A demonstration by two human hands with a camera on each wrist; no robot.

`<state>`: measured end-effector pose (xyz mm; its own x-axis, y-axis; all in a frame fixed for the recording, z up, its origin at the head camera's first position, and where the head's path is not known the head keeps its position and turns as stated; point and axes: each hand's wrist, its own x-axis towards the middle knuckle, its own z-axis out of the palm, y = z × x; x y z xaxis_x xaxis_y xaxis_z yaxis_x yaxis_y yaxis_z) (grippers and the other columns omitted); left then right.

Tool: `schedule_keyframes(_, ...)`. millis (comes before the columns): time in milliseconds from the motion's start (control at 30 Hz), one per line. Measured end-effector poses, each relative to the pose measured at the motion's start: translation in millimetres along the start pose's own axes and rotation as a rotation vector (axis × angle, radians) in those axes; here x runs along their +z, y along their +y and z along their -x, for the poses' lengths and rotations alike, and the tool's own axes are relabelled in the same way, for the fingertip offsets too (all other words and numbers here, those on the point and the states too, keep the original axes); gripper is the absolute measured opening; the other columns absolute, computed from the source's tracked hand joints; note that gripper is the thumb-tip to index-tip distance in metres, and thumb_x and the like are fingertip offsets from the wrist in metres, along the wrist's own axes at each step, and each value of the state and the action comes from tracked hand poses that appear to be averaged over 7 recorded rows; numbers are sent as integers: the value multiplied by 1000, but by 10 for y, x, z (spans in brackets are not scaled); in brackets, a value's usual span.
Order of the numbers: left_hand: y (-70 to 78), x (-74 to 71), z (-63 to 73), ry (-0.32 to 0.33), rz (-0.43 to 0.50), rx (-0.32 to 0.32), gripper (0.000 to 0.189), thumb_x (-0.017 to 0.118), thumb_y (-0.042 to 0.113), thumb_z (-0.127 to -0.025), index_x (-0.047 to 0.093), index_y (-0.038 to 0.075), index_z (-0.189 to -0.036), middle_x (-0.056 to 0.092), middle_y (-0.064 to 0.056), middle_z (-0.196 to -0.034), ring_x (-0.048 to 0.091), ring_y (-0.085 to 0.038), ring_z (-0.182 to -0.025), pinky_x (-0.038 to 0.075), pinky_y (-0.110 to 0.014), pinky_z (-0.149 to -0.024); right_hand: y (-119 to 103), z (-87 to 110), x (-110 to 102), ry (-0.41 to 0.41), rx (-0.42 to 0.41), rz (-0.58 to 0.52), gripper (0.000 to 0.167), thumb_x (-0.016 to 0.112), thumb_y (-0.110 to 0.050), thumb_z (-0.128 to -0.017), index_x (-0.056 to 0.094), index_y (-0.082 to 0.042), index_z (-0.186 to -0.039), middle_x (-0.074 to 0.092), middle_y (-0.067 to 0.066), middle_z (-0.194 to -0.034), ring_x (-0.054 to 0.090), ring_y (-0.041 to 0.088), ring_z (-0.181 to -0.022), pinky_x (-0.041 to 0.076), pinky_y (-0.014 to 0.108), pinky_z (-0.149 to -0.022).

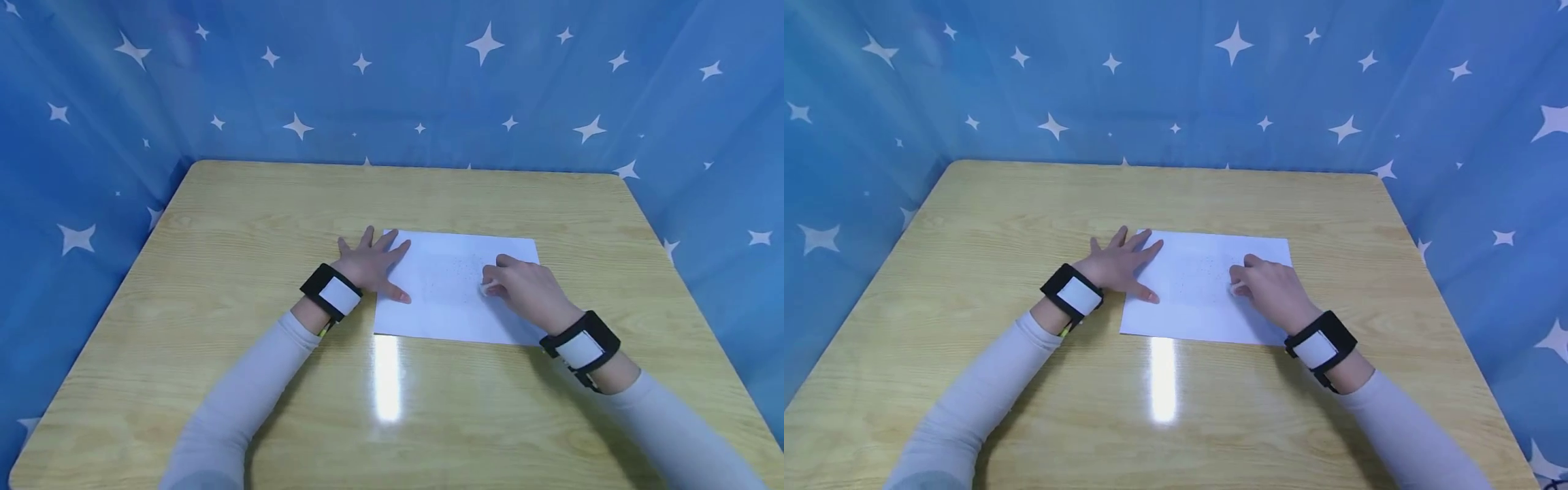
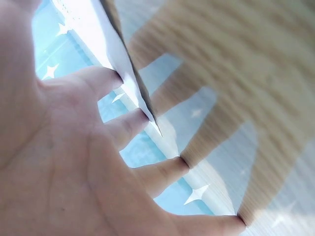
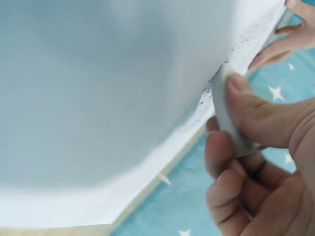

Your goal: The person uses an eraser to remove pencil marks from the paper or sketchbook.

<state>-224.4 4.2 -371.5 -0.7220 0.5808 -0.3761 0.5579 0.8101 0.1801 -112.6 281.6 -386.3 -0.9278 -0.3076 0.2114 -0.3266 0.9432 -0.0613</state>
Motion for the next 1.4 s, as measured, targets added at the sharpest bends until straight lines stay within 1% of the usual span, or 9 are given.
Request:
schedule_keyframes(100,31,-26,-31,-8,1,19,117,73,77,-81,10,35,-170,-3,0,-180,-10,-45,-164,3,-87,-117,16,66,19,61,-26,26,17,87,0,-82,77,-10,-92,65,8,-80,66,22,-64,55,35,-53)
schedule_keyframes(167,49,2,-49,-13,10,27,116,73,77,-81,11,34,-170,-2,0,-180,-10,-45,-164,3,-87,-118,-26,86,39,102,-31,50,18,87,2,-80,77,-8,-91,65,10,-80,68,25,-65,56,38,-54)
schedule_keyframes(267,46,72,-56,-16,22,23,116,73,77,-81,11,35,-170,-1,0,-180,-9,-45,-164,4,-87,-118,-87,106,67,125,-18,61,18,87,4,-79,76,-7,-88,65,9,-80,68,25,-65,56,38,-53)
schedule_keyframes(400,6,145,-29,-13,41,16,116,74,76,-81,11,35,-170,-1,-1,-180,-9,-45,-164,2,-87,-117,-108,121,91,109,-5,20,17,86,4,-80,75,-8,-87,65,6,-79,68,24,-66,56,37,-55)
schedule_keyframes(567,30,169,-11,-22,40,20,115,73,76,-82,11,35,-170,-2,0,-180,-9,-45,-164,2,-87,-117,-80,164,104,95,6,-11,17,86,3,-81,75,-9,-87,65,5,-80,69,23,-67,56,37,-56)
schedule_keyframes(800,59,126,8,-15,35,9,115,74,75,-82,11,36,-169,-1,1,-180,-10,-44,-164,2,-87,-117,-66,160,71,85,26,-19,17,86,2,-81,76,-9,-88,66,4,-80,68,20,-66,54,34,-57)
schedule_keyframes(1033,54,70,28,-11,43,7,115,75,74,-82,12,35,-169,-2,0,-180,-11,-45,-164,0,-87,-117,-98,131,43,73,42,-21,17,87,1,-82,76,-9,-90,66,5,-81,65,18,-66,55,34,-59)
schedule_keyframes(1400,49,-9,52,-4,28,-11,114,75,74,-82,12,36,-169,-2,0,-180,-11,-44,-164,-1,-86,-118,-109,86,39,99,39,-13,17,87,1,-82,77,-9,-91,66,6,-80,65,17,-65,56,34,-59)
